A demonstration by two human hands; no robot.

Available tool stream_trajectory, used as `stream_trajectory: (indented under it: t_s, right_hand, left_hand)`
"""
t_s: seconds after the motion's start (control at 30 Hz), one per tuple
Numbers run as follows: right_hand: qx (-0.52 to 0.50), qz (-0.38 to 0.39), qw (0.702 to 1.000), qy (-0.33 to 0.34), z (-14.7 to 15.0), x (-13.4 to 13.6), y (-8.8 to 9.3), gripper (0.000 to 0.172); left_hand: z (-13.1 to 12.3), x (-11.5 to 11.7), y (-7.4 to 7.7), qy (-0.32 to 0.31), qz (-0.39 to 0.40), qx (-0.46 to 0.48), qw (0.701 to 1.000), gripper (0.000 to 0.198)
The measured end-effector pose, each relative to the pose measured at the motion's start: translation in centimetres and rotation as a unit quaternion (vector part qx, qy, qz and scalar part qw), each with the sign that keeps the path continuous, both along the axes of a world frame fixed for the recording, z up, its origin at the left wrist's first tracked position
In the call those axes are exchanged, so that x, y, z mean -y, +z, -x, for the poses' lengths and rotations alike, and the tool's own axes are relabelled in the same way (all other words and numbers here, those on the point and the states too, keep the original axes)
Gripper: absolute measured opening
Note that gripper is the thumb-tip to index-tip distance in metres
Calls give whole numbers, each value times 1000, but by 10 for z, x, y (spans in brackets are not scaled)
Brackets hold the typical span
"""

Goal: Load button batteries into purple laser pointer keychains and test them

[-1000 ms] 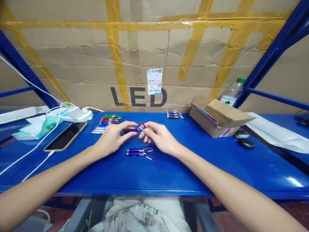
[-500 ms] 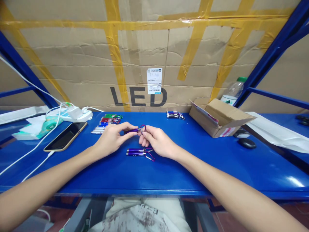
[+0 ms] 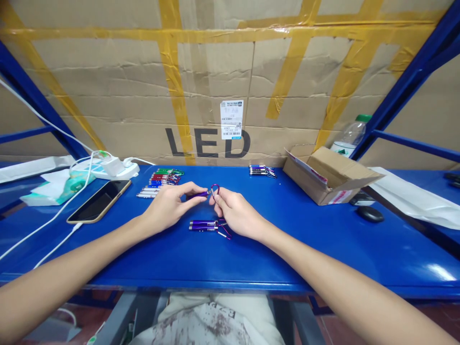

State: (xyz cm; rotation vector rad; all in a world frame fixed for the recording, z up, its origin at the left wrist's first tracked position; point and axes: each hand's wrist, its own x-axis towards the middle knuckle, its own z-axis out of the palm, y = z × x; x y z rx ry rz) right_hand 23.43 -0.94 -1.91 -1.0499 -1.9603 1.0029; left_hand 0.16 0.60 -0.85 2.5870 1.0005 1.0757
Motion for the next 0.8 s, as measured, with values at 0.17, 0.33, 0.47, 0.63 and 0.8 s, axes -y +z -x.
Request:
stream_trajectory:
  t_s: [0.17, 0.33, 0.47, 0.63, 0.8]
  right_hand:
    - [11, 16, 1000, 10, 0, 0, -2, 37]
    - [17, 24, 999, 20, 0, -1, -4, 37]
    - [18, 25, 999, 20, 0, -2, -6, 38]
    - [12, 24, 999, 21, 0, -2, -8, 40]
    - [-12, 49, 998, 28, 0, -5, -10, 43]
  left_hand:
    - [0, 0, -1, 3, 6, -4, 1000, 17]
    - [1, -1, -2, -3, 13, -2, 1000, 17]
    - [2, -3, -4, -7, 14, -8, 1000, 19]
    - [2, -3, -5, -10, 11, -14, 1000, 19]
    - [2, -4, -3, -16, 7, -20, 1000, 18]
